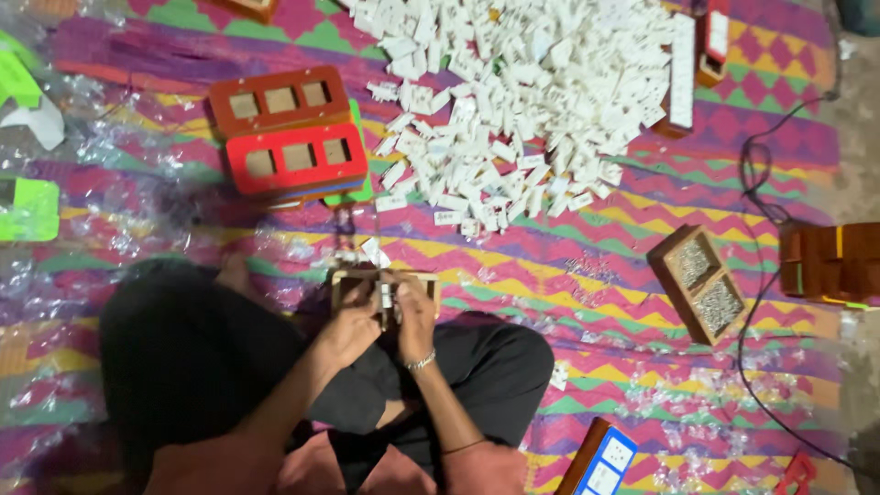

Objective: The person sits on a colorful mat and assembles small white electrical components into a purple plastic frame. They pick up the components, place them into the frame, and secure them with screws using a screwdriver. The person repeats this process for multiple components.

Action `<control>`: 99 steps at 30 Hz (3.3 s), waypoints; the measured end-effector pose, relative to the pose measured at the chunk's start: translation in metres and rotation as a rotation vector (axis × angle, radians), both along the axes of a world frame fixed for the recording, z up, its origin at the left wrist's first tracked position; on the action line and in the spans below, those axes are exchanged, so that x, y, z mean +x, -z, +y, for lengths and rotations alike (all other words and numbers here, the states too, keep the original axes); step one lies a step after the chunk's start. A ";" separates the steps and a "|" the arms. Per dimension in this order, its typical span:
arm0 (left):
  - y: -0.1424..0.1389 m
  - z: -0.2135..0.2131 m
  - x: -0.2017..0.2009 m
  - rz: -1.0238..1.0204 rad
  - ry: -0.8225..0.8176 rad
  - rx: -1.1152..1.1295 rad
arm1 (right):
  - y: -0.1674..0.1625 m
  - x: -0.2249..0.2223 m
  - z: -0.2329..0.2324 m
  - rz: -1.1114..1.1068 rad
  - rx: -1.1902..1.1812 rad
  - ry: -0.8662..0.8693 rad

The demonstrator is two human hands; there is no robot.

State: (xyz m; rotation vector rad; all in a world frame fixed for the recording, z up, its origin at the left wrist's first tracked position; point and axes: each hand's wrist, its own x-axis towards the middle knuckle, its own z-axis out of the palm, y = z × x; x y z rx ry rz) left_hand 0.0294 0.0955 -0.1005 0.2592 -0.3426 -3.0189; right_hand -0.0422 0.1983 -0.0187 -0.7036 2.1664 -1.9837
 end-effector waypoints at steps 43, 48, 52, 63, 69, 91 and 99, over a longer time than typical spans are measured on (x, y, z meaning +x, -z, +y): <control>-0.029 0.000 0.004 -0.131 0.077 -0.074 | 0.007 0.010 0.001 -0.364 -0.079 0.037; -0.022 -0.005 0.007 -0.118 0.084 0.007 | -0.013 0.010 0.000 0.027 0.027 -0.075; -0.013 -0.004 0.011 -0.129 0.098 -0.006 | -0.024 0.007 -0.004 0.031 0.088 -0.015; -0.029 -0.002 0.009 -0.120 0.150 -0.161 | 0.000 0.009 0.000 -0.215 -0.055 0.031; -0.028 0.013 0.003 -0.279 0.124 0.039 | 0.003 0.011 -0.001 -0.071 0.098 0.048; -0.086 -0.040 -0.006 -0.423 -0.302 -2.186 | 0.044 -0.187 0.061 -0.054 0.251 0.124; -0.092 -0.036 -0.003 -0.443 -0.249 -2.264 | -0.024 -0.100 0.065 -0.457 0.097 -0.014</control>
